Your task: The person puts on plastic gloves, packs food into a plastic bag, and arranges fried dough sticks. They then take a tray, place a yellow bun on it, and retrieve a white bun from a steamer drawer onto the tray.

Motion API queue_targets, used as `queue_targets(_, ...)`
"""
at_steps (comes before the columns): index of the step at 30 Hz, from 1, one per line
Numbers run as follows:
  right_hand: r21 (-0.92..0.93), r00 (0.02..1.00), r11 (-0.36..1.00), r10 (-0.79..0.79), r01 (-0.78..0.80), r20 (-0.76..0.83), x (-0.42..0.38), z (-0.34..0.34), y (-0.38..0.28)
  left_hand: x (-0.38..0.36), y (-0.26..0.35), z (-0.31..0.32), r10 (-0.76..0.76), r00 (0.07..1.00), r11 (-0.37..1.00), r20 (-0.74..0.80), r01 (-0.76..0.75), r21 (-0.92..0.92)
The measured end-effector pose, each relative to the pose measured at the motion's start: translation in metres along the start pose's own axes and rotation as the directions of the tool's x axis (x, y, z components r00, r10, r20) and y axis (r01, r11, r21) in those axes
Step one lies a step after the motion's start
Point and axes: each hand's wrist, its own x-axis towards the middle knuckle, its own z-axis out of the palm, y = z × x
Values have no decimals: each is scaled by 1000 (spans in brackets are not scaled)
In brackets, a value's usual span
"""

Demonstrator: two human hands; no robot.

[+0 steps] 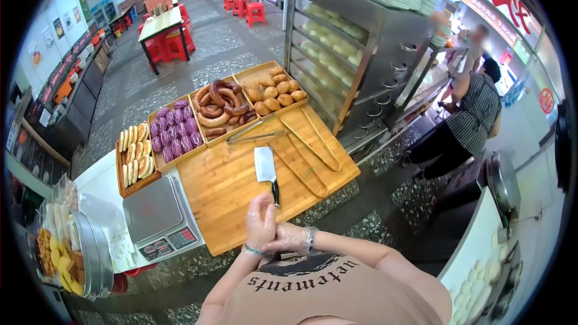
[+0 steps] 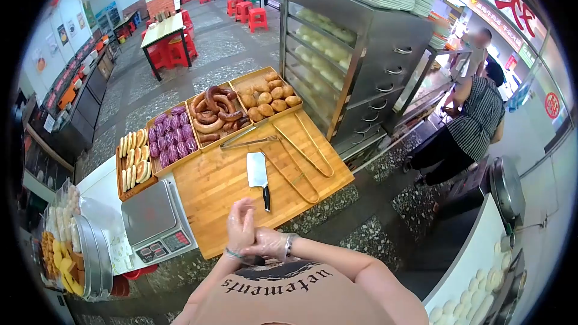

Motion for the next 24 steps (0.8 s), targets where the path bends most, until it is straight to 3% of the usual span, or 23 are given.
queue_targets(2, 111, 980, 985, 113, -132, 162, -6, -12, -16, -2, -7, 10, -252, 963, 891, -93, 193, -411)
queue_targets(3, -43, 979, 994, 104, -98, 177, -3, -15, -3, 0, 0, 8, -264, 959, 881, -99, 198, -430)
queue_targets(4, -46, 976, 994, 107, -100, 190, -7, -14, 0, 3, 11, 9, -270, 956, 880, -112, 198, -431)
queue_targets(6, 326, 977, 930, 112, -167, 179, -12, -7, 2, 8, 27, 6, -262, 943, 882, -208, 146, -449)
queue_targets(8, 387, 989, 912, 99, -136, 114, -9, 1, -3, 13, 29, 2, -236, 944, 903, -230, 126, -410)
queue_targets(10, 464, 997, 883, -56, 73, -49, -2, 14, -11, 18, 37, -3, -118, 957, 952, -266, 33, -304)
queue_targets(11, 484, 994, 870, 65, -98, 85, -6, 11, -22, 21, 42, -7, -125, 957, 954, -263, 43, -297)
queue_targets(12, 496, 994, 862, 65, -100, 88, 1, 13, -20, 25, 47, -12, -95, 970, 949, -226, 20, -313)
queue_targets(14, 337, 975, 928, 95, -160, 202, 13, 19, -10, 28, 48, -25, -73, 981, 945, -180, 10, -326)
queue_targets(16, 305, 983, 944, 78, -126, 164, 19, 28, -26, 31, 45, -39, -271, 950, 683, -155, 77, -726)
queue_targets(18, 407, 978, 900, 78, -153, 196, 31, 36, -23, 38, 35, -53, -273, 945, 670, -180, 53, -740)
queue_targets(20, 445, 978, 889, 15, -107, 207, 41, 44, -23, 44, 25, -70, -532, 843, 380, -74, 160, -911)
queue_targets(21, 436, 976, 891, 32, -126, 217, 45, 46, -26, 45, 19, -78, -531, 845, 380, -70, 163, -910)
queue_targets(23, 428, 973, 892, 48, -143, 226, 55, 51, -30, 47, 7, -94, -517, 853, 117, 72, 154, -981)
queue_targets(24, 420, 984, 897, 79, -141, 162, 58, 52, -31, 49, 10, -98, -515, 854, 117, 75, 156, -981)
